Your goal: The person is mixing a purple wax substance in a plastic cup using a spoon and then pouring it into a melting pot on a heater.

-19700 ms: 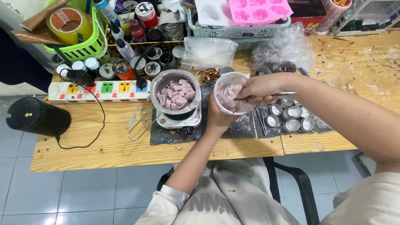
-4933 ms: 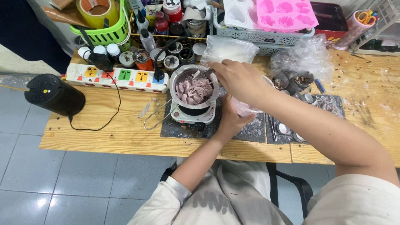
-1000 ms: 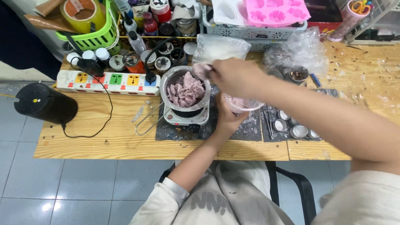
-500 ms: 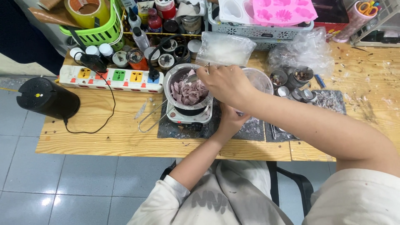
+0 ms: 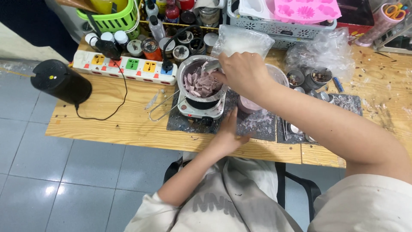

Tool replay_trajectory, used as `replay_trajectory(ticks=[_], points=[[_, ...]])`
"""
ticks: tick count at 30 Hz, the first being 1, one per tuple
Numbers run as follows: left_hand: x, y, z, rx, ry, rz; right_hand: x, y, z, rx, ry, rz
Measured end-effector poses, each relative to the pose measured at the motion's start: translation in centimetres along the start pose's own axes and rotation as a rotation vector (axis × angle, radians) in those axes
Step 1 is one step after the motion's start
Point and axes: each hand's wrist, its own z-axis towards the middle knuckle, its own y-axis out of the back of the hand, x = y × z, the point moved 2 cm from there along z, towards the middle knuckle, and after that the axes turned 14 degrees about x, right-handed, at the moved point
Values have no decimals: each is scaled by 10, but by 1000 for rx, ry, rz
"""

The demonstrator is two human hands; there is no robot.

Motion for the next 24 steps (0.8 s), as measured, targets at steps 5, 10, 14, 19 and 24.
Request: replay_trajectory(ticks=[5, 10, 14, 19, 24], points=[[-12, 58, -67, 28, 208, -134, 0, 6, -9, -51, 7, 25], [-3, 76, -85, -253, 451, 51, 1, 7, -12, -40, -4, 71], [3, 74, -78, -424, 403, 153, 3, 7, -15, -85, 18, 98], [9, 70, -75, -466, 397, 137, 3, 7, -21, -129, 36, 133], [12, 69, -75, -427, 380, 26, 0, 6, -22, -113, 3, 181]])
